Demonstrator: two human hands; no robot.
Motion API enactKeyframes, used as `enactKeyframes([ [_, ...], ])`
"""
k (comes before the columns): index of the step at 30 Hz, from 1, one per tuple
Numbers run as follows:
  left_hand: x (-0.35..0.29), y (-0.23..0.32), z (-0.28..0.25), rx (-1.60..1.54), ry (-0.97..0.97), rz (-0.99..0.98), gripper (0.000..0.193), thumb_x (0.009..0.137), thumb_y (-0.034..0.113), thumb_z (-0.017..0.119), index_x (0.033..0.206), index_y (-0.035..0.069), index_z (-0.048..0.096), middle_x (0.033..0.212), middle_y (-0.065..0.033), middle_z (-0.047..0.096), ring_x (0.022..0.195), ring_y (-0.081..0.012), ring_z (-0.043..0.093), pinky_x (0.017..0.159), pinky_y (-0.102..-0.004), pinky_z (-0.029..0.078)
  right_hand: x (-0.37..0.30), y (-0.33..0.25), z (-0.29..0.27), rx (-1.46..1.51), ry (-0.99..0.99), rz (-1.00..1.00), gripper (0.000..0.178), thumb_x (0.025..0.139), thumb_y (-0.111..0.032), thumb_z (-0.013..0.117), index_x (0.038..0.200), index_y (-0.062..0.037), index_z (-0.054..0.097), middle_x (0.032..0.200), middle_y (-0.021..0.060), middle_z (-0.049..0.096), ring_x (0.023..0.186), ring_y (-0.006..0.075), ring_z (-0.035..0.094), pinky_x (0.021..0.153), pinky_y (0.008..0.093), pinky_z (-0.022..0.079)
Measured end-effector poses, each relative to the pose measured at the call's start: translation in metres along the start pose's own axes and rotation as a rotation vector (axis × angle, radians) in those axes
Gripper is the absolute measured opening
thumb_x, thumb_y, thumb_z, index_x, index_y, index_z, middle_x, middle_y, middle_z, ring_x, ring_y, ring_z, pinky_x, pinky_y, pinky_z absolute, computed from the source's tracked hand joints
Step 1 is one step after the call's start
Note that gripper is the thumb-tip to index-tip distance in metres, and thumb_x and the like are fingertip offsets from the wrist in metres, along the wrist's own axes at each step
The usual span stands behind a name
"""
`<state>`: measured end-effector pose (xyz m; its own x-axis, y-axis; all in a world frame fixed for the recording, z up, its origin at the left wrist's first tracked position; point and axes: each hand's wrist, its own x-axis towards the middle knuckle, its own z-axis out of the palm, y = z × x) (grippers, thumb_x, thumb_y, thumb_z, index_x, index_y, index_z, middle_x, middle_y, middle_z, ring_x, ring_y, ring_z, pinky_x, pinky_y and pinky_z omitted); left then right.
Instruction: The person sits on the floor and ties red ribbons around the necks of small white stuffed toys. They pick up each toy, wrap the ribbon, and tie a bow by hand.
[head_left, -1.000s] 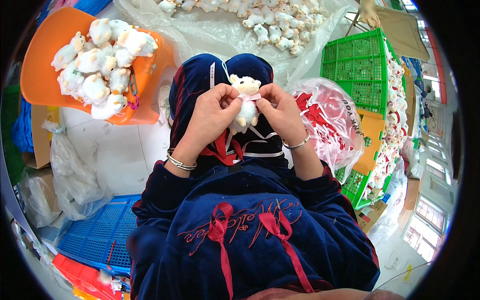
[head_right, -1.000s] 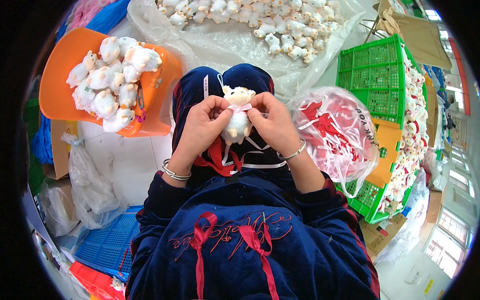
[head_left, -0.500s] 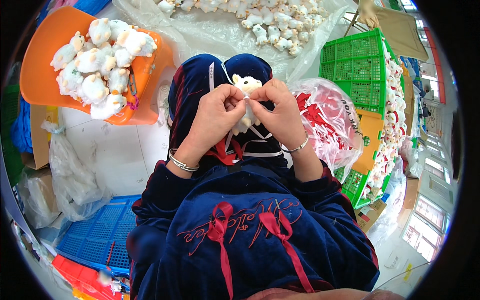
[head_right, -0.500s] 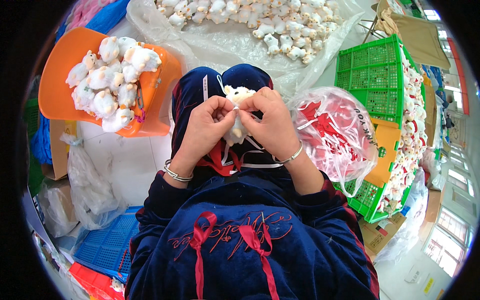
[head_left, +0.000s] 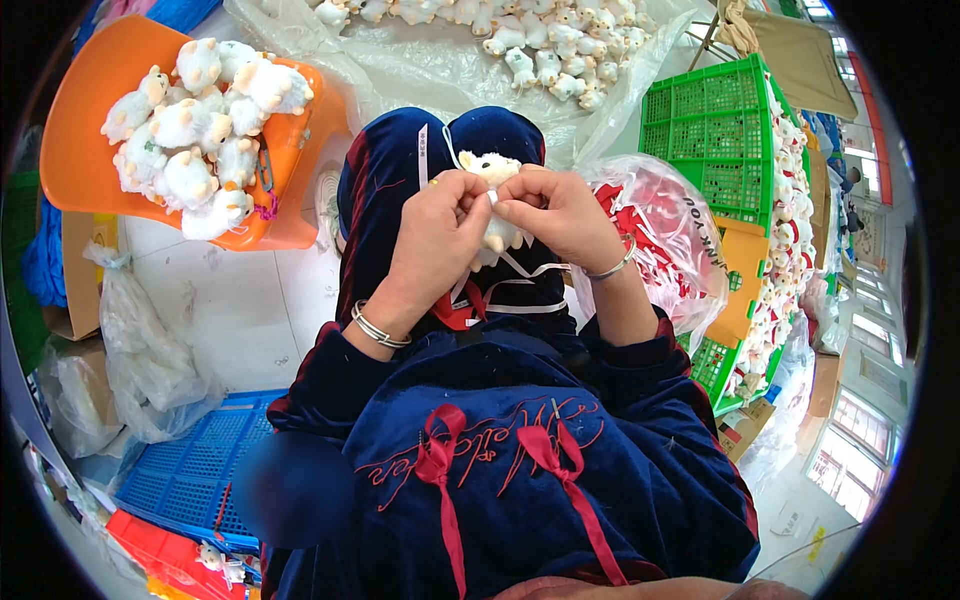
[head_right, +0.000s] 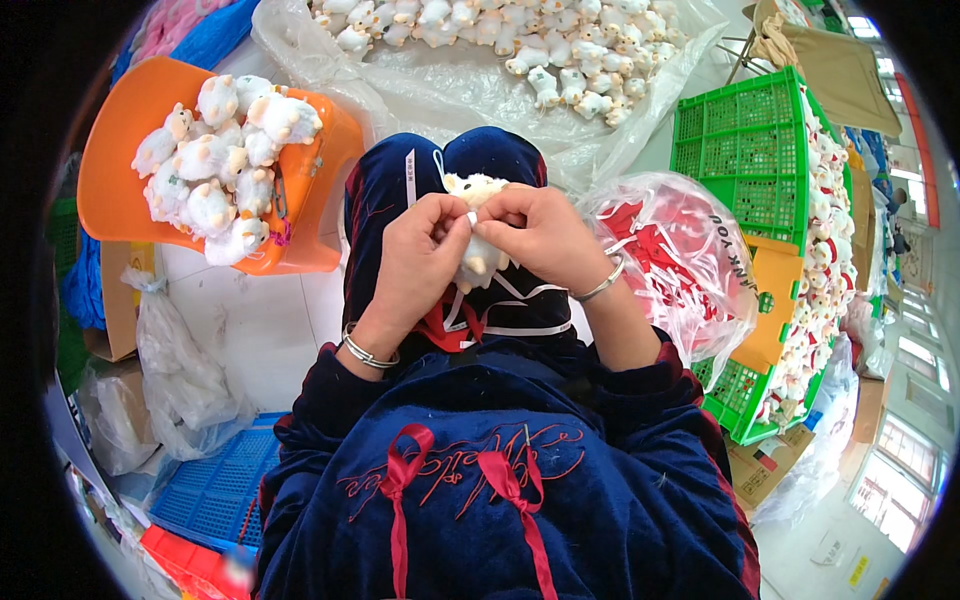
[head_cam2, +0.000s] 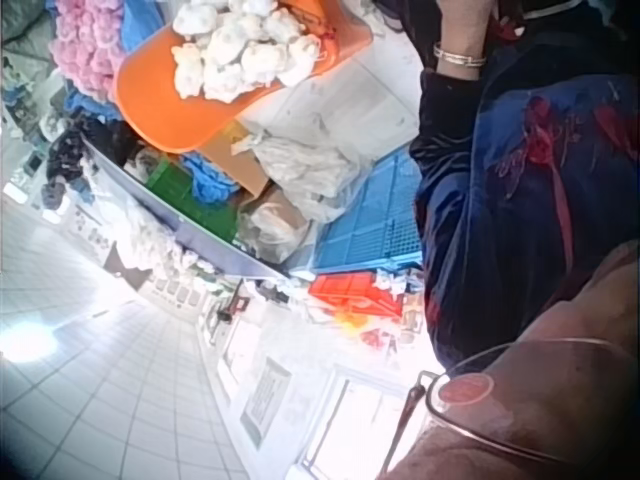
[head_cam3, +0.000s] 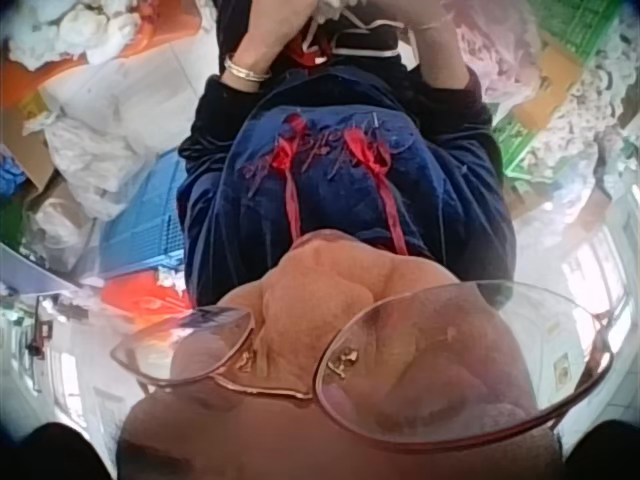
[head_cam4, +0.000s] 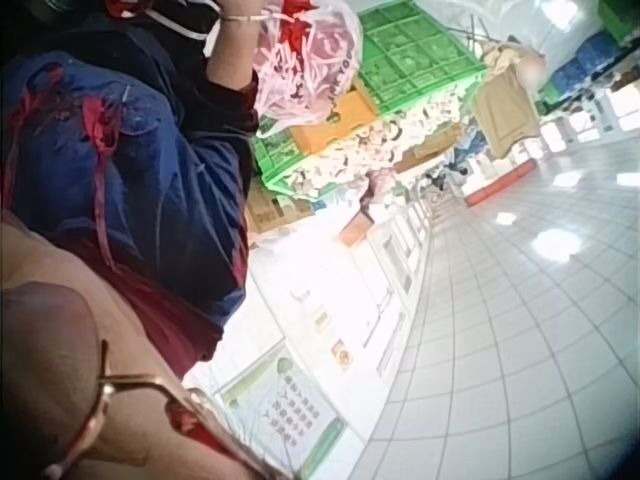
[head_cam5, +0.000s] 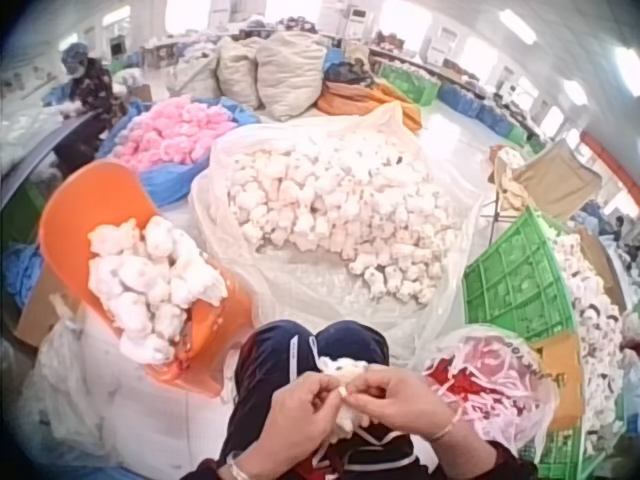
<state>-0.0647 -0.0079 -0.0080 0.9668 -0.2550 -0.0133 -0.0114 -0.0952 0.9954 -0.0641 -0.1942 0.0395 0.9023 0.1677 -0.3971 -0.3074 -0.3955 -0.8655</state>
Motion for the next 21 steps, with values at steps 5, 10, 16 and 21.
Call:
enactKeyframes([
  [5,-0.001,-0.008,-0.008,-0.215,-0.050,-0.150,0.013,0.096,0.010,0.066,0.096,-0.004,0.067,0.080,-0.0043,0.068,0.070,-0.0064,0.059,0.064,-0.0236,0.050,-0.005,-0.002,0.019,-0.069,0.149,-0.012,0.015,0.092,-0.013,0.073,0.095,0.0020,0.072,0.071,-0.0017,0.059,0.065,0.0042,0.050,0.056,0.0252,0.042],
  [10,0.001,-0.008,-0.011,-0.247,-0.089,-0.181,0.016,0.097,0.013,0.067,0.094,-0.002,0.068,0.080,-0.0015,0.067,0.071,-0.0041,0.058,0.063,-0.0218,0.048,-0.003,0.007,0.017,-0.061,0.125,-0.142,0.017,0.093,-0.014,0.072,0.097,0.0019,0.071,0.082,0.0029,0.066,0.071,0.0072,0.056,0.064,0.0261,0.047],
  [16,0.001,-0.017,-0.005,-0.221,-0.017,-0.152,0.017,0.098,0.014,0.067,0.092,-0.002,0.068,0.076,0.0004,0.066,0.068,-0.0034,0.056,0.061,-0.0218,0.047,-0.019,0.006,-0.001,-0.027,0.265,-0.084,0.024,0.093,-0.016,0.073,0.109,0.0023,0.068,0.094,0.0050,0.069,0.075,0.0086,0.060,0.068,0.0258,0.050],
  [21,0.002,-0.016,-0.005,-0.249,-0.031,-0.186,0.019,0.098,0.016,0.068,0.091,-0.002,0.068,0.075,0.0006,0.065,0.067,-0.0030,0.056,0.059,-0.0218,0.046,-0.029,0.017,0.002,-0.060,0.175,0.041,0.026,0.092,-0.016,0.075,0.108,0.0031,0.069,0.087,0.0040,0.070,0.065,0.0068,0.058,0.061,0.0229,0.048],
])
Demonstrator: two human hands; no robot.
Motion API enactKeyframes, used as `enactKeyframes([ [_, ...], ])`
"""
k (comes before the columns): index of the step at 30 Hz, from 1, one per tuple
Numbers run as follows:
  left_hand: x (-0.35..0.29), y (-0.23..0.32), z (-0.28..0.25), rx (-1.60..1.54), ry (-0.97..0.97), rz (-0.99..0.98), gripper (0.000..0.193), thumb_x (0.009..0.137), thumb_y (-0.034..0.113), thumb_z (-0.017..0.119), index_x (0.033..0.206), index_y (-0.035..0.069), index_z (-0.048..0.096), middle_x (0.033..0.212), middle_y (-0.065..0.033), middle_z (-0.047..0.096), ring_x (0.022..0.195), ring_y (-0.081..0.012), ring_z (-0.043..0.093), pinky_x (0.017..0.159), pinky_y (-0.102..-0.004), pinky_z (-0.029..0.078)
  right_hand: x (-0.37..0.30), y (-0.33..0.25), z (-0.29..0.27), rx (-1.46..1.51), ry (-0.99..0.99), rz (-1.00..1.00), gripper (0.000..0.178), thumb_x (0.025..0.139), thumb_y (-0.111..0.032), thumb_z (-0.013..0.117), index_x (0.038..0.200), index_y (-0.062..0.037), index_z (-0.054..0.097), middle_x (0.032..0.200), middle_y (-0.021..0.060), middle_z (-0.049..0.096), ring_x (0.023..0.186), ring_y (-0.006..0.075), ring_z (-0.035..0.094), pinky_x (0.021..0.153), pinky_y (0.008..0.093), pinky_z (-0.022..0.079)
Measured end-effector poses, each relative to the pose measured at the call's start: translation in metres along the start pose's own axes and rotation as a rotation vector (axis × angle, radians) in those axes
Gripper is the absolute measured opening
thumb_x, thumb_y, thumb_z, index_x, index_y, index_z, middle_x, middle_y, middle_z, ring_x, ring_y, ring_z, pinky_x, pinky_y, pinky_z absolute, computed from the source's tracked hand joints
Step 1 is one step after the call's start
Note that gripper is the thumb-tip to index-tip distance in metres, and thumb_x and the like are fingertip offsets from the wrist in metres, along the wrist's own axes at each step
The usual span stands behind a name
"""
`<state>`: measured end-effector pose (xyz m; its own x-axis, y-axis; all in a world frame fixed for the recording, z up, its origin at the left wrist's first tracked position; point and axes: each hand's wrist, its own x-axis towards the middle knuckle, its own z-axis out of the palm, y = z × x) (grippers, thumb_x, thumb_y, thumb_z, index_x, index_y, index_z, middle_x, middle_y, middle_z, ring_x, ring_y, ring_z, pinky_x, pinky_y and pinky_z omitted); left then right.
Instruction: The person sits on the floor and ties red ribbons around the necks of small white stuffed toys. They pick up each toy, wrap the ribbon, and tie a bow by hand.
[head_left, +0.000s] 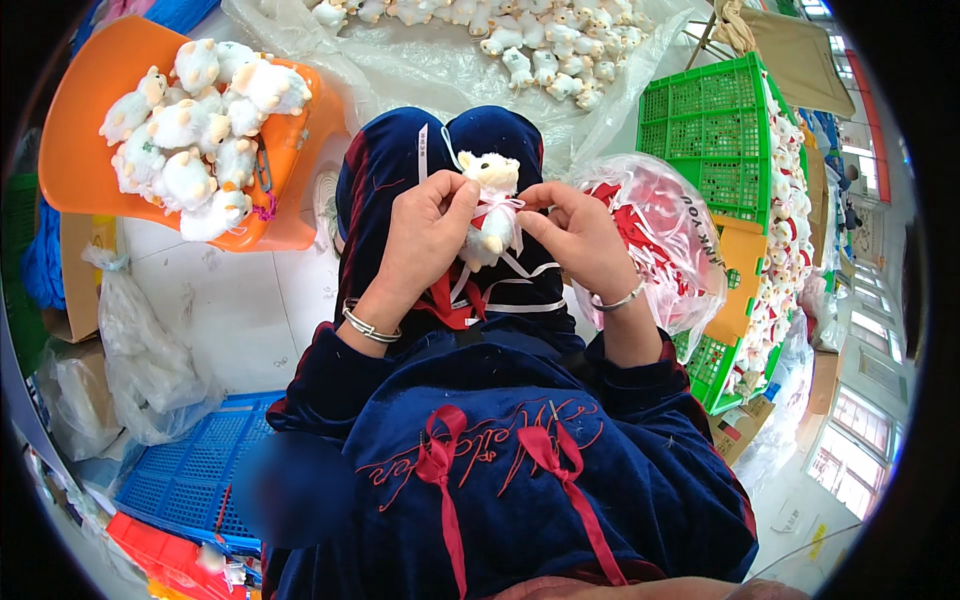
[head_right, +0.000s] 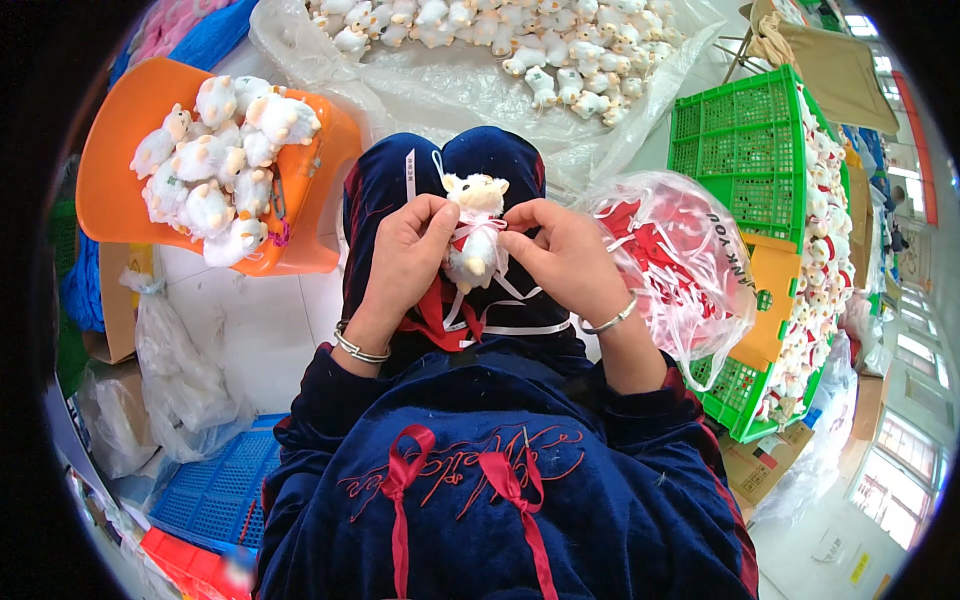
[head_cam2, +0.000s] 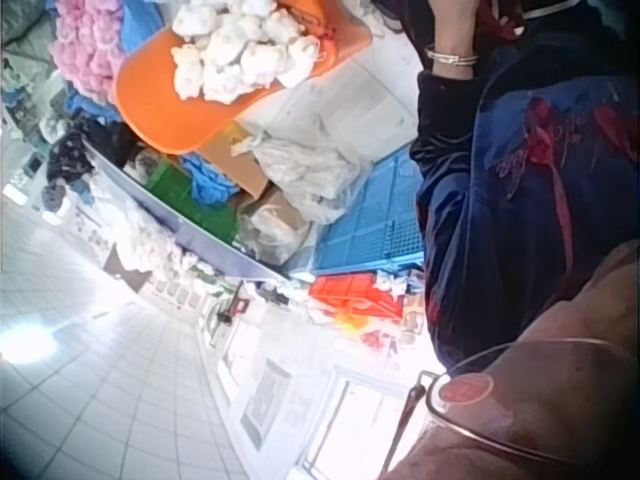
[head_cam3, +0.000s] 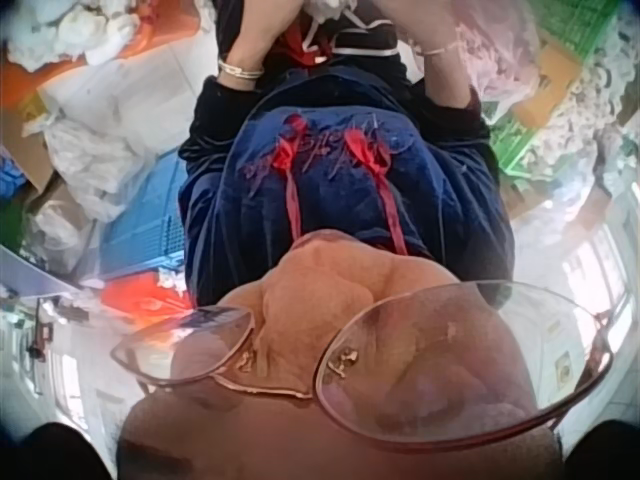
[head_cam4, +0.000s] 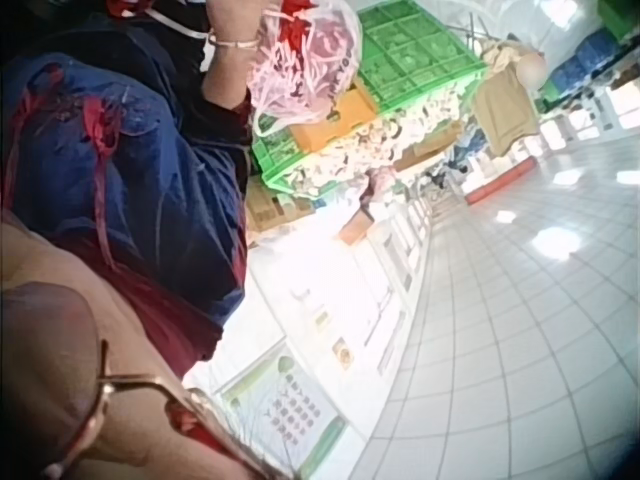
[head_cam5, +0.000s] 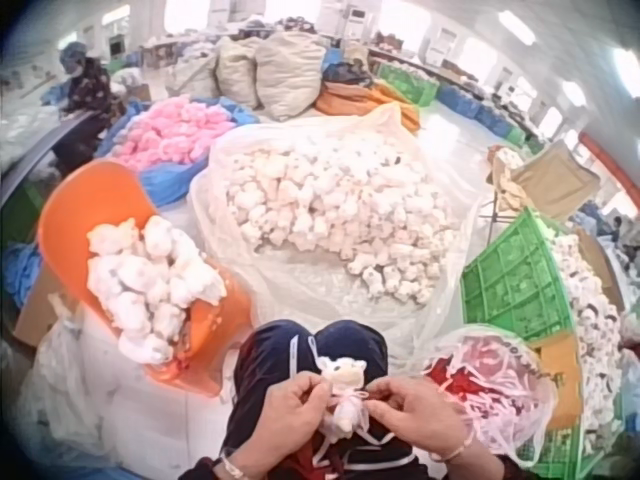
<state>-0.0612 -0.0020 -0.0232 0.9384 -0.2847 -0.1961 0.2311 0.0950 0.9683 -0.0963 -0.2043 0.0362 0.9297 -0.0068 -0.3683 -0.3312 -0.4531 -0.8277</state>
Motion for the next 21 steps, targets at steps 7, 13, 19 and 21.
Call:
enactKeyframes([
  [7,-0.001,0.010,-0.001,0.053,-0.051,-0.006,0.018,0.095,0.015,0.071,0.089,-0.002,0.068,0.073,0.0005,0.065,0.065,-0.0026,0.055,0.058,-0.0212,0.045,0.003,0.003,0.011,0.218,0.039,-0.012,0.012,0.097,-0.010,0.068,0.100,0.0023,0.067,0.084,0.0001,0.069,0.063,0.0048,0.059,0.056,0.0227,0.047],
  [13,-0.005,0.019,0.010,0.201,0.002,0.119,0.015,0.094,0.011,0.071,0.087,-0.001,0.066,0.070,-0.0014,0.064,0.062,-0.0038,0.056,0.057,-0.0223,0.046,0.003,-0.017,-0.001,0.240,-0.014,0.129,0.011,0.101,-0.011,0.064,0.102,0.0006,0.063,0.082,0.0004,0.064,0.051,0.0022,0.051,0.044,0.0191,0.038],
  [19,-0.005,0.017,0.013,0.179,0.019,0.142,0.014,0.094,0.010,0.069,0.087,-0.002,0.065,0.068,-0.0038,0.065,0.061,-0.0056,0.057,0.056,-0.0238,0.047,-0.011,-0.011,0.010,0.334,0.041,0.132,0.013,0.094,-0.010,0.071,0.093,-0.0005,0.062,0.081,0.0025,0.065,0.055,0.0067,0.056,0.050,0.0238,0.046],
  [21,-0.005,0.016,0.013,0.177,0.016,0.141,0.014,0.094,0.010,0.069,0.087,-0.002,0.065,0.068,-0.0043,0.065,0.061,-0.0059,0.058,0.056,-0.0241,0.047,-0.016,0.000,0.016,0.065,0.167,-0.064,0.014,0.091,-0.009,0.073,0.093,-0.0002,0.062,0.083,0.0034,0.064,0.058,0.0073,0.058,0.053,0.0249,0.047],
])
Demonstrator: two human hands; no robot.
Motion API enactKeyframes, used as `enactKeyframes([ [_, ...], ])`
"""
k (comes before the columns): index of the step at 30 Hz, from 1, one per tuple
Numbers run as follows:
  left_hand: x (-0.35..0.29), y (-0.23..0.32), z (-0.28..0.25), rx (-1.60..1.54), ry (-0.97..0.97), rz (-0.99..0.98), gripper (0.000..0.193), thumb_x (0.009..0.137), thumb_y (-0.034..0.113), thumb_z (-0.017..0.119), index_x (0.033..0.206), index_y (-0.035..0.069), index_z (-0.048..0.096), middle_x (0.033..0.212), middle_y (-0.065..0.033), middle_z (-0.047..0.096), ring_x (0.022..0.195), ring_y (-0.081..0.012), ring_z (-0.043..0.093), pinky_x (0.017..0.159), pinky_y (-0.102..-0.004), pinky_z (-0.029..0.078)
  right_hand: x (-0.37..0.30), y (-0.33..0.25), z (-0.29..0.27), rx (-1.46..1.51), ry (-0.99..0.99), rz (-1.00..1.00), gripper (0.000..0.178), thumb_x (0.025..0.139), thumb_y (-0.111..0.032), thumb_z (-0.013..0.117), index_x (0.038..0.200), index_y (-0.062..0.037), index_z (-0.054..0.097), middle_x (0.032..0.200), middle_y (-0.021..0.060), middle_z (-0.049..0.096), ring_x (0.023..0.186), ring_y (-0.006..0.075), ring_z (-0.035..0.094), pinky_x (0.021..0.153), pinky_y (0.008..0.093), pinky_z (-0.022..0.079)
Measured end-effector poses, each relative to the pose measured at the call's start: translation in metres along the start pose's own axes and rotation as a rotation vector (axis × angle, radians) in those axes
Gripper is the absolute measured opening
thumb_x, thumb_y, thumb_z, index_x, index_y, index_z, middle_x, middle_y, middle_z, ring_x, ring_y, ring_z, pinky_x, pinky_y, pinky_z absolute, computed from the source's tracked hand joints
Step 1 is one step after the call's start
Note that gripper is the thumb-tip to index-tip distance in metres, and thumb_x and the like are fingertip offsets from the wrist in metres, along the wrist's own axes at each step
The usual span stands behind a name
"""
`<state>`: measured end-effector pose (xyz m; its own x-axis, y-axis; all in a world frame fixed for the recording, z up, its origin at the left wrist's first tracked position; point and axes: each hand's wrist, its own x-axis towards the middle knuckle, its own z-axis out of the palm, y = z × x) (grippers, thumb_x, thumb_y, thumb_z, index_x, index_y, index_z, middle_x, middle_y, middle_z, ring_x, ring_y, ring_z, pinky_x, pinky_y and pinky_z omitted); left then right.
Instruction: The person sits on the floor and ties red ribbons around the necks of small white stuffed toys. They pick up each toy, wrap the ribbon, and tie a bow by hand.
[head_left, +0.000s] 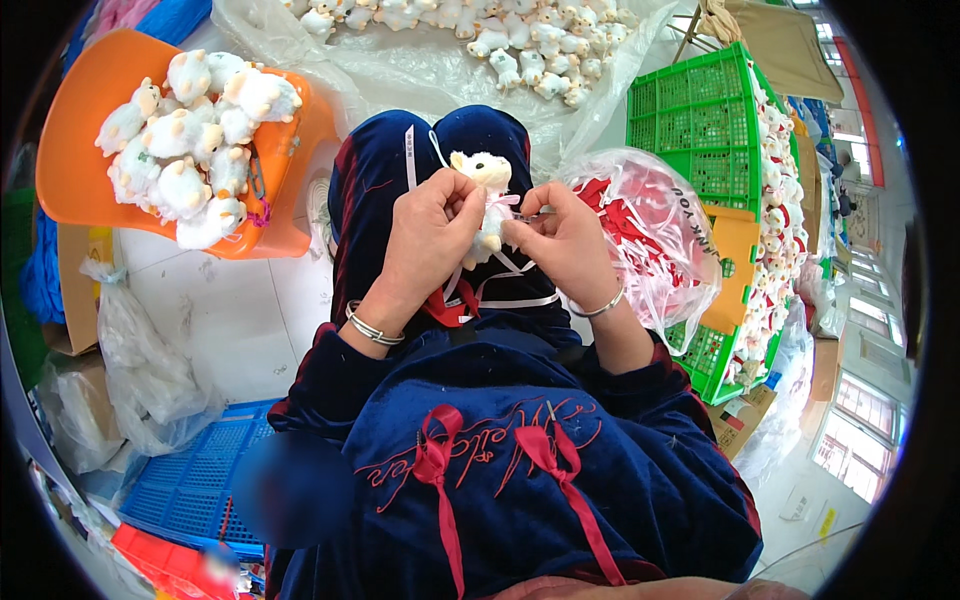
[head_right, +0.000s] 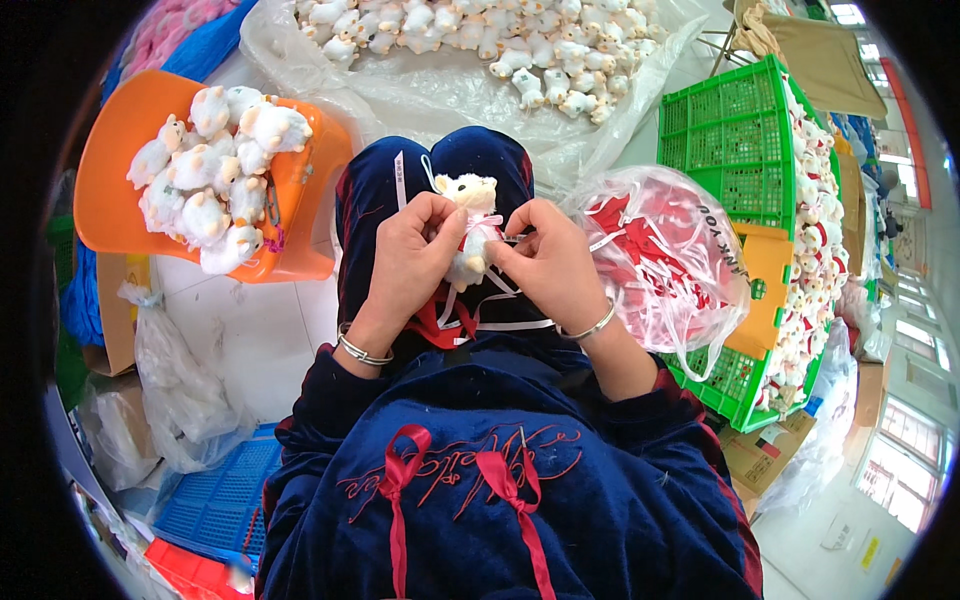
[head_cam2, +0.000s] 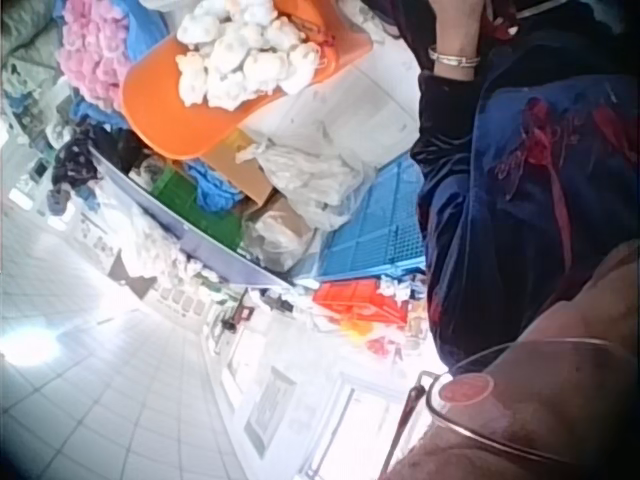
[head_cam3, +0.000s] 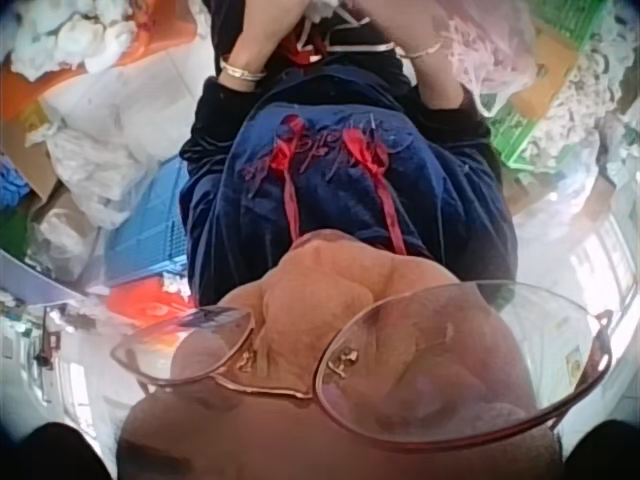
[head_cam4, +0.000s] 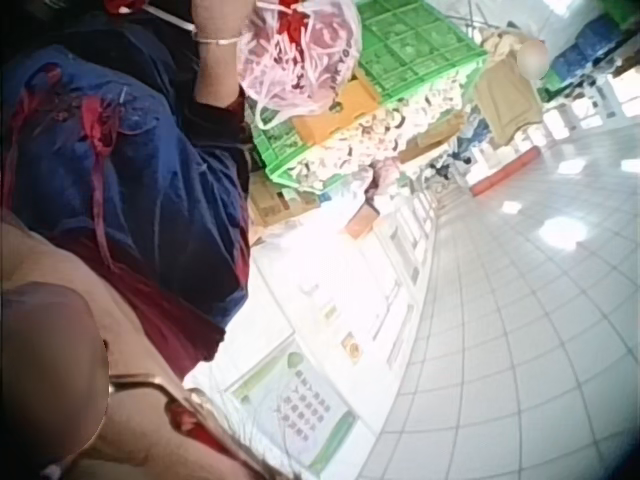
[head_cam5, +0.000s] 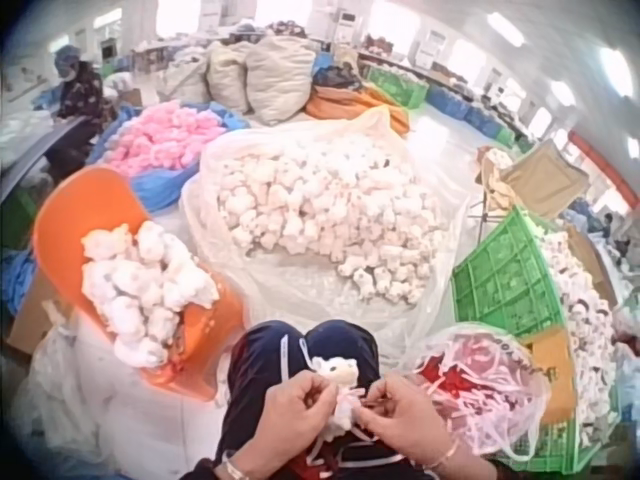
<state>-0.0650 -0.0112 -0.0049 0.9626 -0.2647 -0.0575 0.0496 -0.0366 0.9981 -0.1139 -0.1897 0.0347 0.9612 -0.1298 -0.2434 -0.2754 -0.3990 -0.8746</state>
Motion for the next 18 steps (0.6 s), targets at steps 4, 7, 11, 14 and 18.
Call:
enactKeyframes([
  [4,0.001,-0.002,-0.001,0.002,0.009,0.004,0.016,0.094,0.012,0.069,0.088,-0.003,0.066,0.069,-0.0048,0.065,0.061,-0.0060,0.058,0.057,-0.0243,0.048,-0.003,-0.009,0.010,-0.197,0.063,-0.128,0.015,0.087,-0.009,0.074,0.098,-0.0012,0.068,0.087,0.0078,0.065,0.061,0.0129,0.062,0.058,0.0283,0.050],
  [7,0.002,0.003,-0.002,0.010,-0.019,-0.001,0.017,0.094,0.012,0.070,0.089,-0.004,0.066,0.069,-0.0055,0.066,0.061,-0.0064,0.059,0.057,-0.0246,0.048,-0.001,-0.008,0.010,-0.243,0.079,-0.183,0.015,0.087,-0.009,0.073,0.100,-0.0021,0.072,0.090,0.0102,0.068,0.063,0.0166,0.064,0.059,0.0293,0.051],
  [11,0.005,0.001,0.001,0.023,-0.012,-0.014,0.018,0.093,0.012,0.070,0.087,-0.004,0.066,0.069,-0.0066,0.066,0.061,-0.0070,0.059,0.056,-0.0252,0.048,0.004,-0.006,0.006,-0.226,0.076,-0.177,0.012,0.090,-0.007,0.068,0.100,-0.0007,0.072,0.089,0.0112,0.072,0.068,0.0161,0.068,0.062,0.0293,0.053],
  [14,0.005,0.001,0.003,0.042,0.003,0.014,0.017,0.093,0.011,0.070,0.085,-0.004,0.066,0.068,-0.0064,0.066,0.060,-0.0069,0.059,0.056,-0.0256,0.048,0.008,-0.017,-0.004,-0.169,-0.042,0.060,0.013,0.091,-0.006,0.066,0.101,0.0014,0.071,0.083,0.0107,0.073,0.069,0.0129,0.068,0.063,0.0286,0.053],
  [18,0.006,0.000,0.005,0.056,0.010,0.037,0.016,0.093,0.010,0.068,0.084,-0.004,0.066,0.066,-0.0065,0.065,0.059,-0.0071,0.058,0.055,-0.0263,0.048,0.013,-0.007,-0.006,0.093,-0.109,0.117,0.017,0.091,-0.007,0.067,0.105,0.0027,0.069,0.080,0.0097,0.071,0.068,0.0104,0.066,0.061,0.0275,0.052],
])
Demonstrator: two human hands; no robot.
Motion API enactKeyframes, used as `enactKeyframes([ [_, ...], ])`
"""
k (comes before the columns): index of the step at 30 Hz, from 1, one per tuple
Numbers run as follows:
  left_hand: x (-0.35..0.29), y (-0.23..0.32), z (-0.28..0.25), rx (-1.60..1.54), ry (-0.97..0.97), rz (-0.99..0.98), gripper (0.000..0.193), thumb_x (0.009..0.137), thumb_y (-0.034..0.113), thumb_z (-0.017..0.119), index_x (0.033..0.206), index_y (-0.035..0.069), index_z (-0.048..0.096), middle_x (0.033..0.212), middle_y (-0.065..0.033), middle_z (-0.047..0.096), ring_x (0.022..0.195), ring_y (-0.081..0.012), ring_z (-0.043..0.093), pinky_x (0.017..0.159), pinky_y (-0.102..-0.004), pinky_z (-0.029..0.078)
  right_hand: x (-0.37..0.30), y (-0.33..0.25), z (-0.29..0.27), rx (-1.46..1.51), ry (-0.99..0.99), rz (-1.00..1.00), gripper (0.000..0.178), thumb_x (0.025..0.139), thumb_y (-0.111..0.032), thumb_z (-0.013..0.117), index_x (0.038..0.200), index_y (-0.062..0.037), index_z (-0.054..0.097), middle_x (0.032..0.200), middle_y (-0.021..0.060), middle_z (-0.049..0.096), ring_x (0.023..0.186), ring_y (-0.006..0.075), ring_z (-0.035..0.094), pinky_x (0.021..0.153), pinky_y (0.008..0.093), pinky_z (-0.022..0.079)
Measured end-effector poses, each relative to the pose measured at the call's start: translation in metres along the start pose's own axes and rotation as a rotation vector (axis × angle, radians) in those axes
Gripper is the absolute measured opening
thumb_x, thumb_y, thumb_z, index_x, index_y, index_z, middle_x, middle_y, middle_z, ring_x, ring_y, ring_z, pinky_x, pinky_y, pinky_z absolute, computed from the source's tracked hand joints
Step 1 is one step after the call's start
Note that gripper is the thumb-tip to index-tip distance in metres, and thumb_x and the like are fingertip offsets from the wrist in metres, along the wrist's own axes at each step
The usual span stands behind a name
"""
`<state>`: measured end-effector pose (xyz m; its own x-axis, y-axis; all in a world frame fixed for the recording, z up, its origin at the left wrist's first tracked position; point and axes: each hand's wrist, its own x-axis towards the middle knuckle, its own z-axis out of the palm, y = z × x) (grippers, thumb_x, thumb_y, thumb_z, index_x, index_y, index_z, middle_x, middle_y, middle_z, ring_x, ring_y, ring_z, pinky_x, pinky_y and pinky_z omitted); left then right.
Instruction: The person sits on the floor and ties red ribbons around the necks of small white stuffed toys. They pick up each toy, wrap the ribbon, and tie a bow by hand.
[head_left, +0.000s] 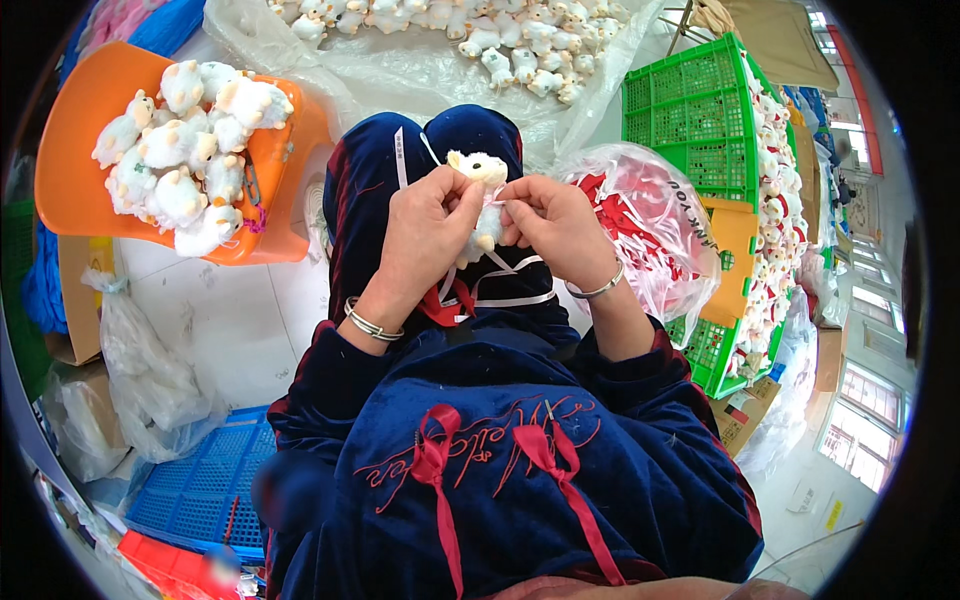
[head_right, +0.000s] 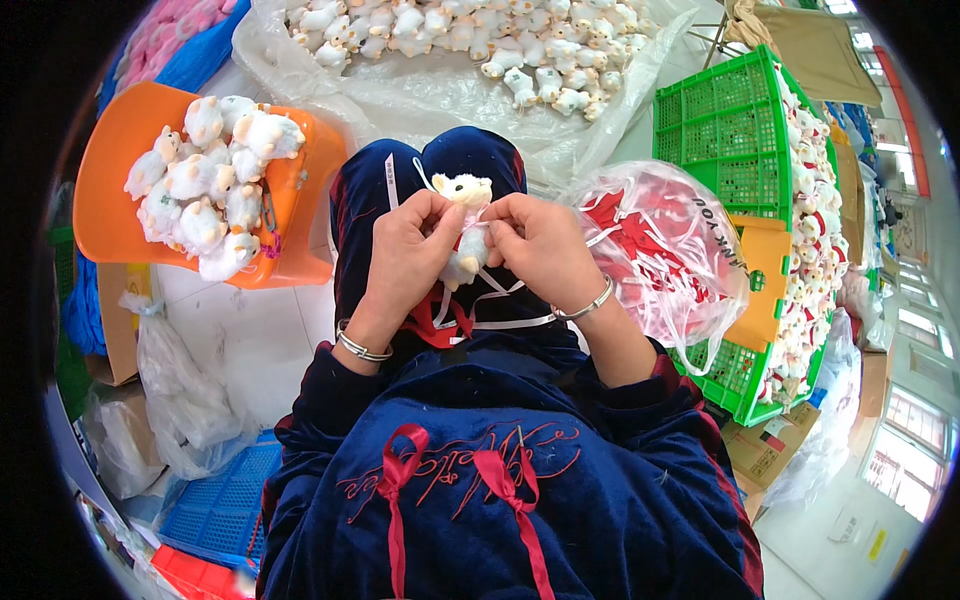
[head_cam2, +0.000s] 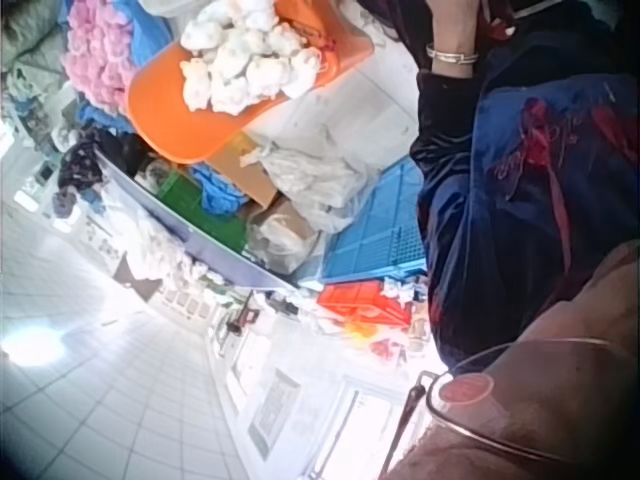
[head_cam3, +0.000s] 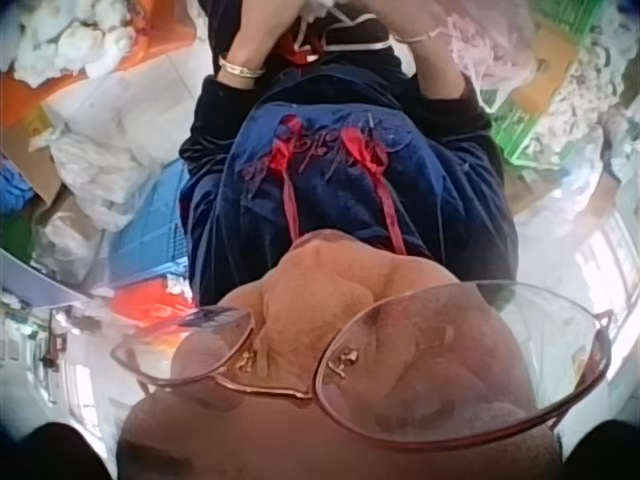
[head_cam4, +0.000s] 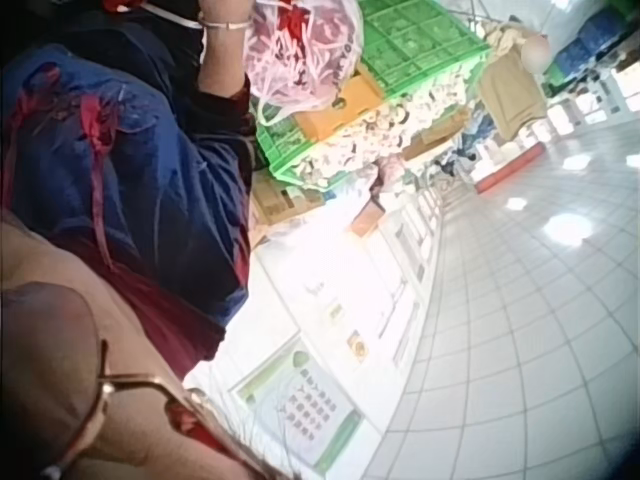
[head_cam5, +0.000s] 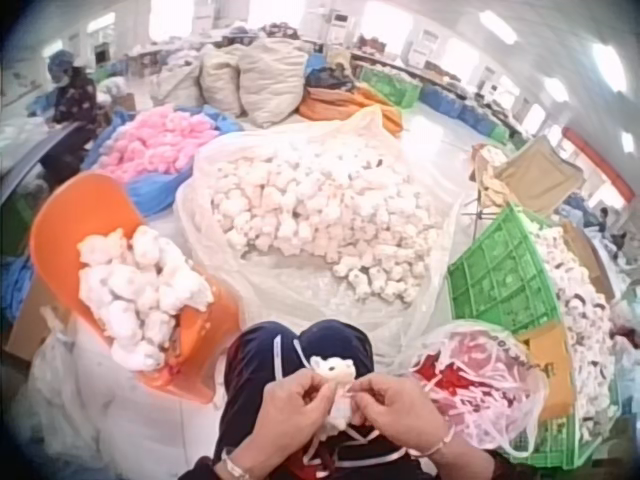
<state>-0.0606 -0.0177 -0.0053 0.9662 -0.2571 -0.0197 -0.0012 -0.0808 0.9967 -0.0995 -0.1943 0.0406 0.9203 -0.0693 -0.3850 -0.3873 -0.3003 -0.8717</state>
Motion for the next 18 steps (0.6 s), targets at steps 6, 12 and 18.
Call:
enactKeyframes([
  [6,0.000,-0.002,0.000,-0.001,0.017,0.012,0.017,0.094,0.011,0.068,0.085,-0.003,0.065,0.066,-0.0066,0.065,0.059,-0.0078,0.058,0.055,-0.0270,0.048,-0.005,-0.003,0.015,-0.254,0.112,-0.210,0.014,0.090,-0.007,0.068,0.100,0.0022,0.066,0.077,0.0108,0.067,0.065,0.0139,0.064,0.061,0.0292,0.051],
  [12,-0.001,-0.004,0.001,0.001,0.024,0.032,0.017,0.095,0.011,0.066,0.086,-0.003,0.065,0.067,-0.0067,0.065,0.059,-0.0086,0.058,0.056,-0.0270,0.048,-0.005,0.004,0.023,-0.349,0.211,-0.390,0.013,0.090,-0.009,0.069,0.098,0.0016,0.066,0.074,0.0132,0.063,0.064,0.0172,0.062,0.060,0.0303,0.049],
  [18,-0.006,-0.006,0.006,-0.065,0.065,0.039,0.018,0.097,0.013,0.066,0.087,-0.002,0.065,0.068,-0.0065,0.063,0.061,-0.0087,0.057,0.057,-0.0267,0.047,-0.002,0.012,0.010,0.192,-0.067,-0.033,0.021,0.101,-0.018,0.063,0.092,-0.0004,0.069,0.073,-0.0020,0.061,0.060,0.0047,0.051,0.054,0.0218,0.040],
])
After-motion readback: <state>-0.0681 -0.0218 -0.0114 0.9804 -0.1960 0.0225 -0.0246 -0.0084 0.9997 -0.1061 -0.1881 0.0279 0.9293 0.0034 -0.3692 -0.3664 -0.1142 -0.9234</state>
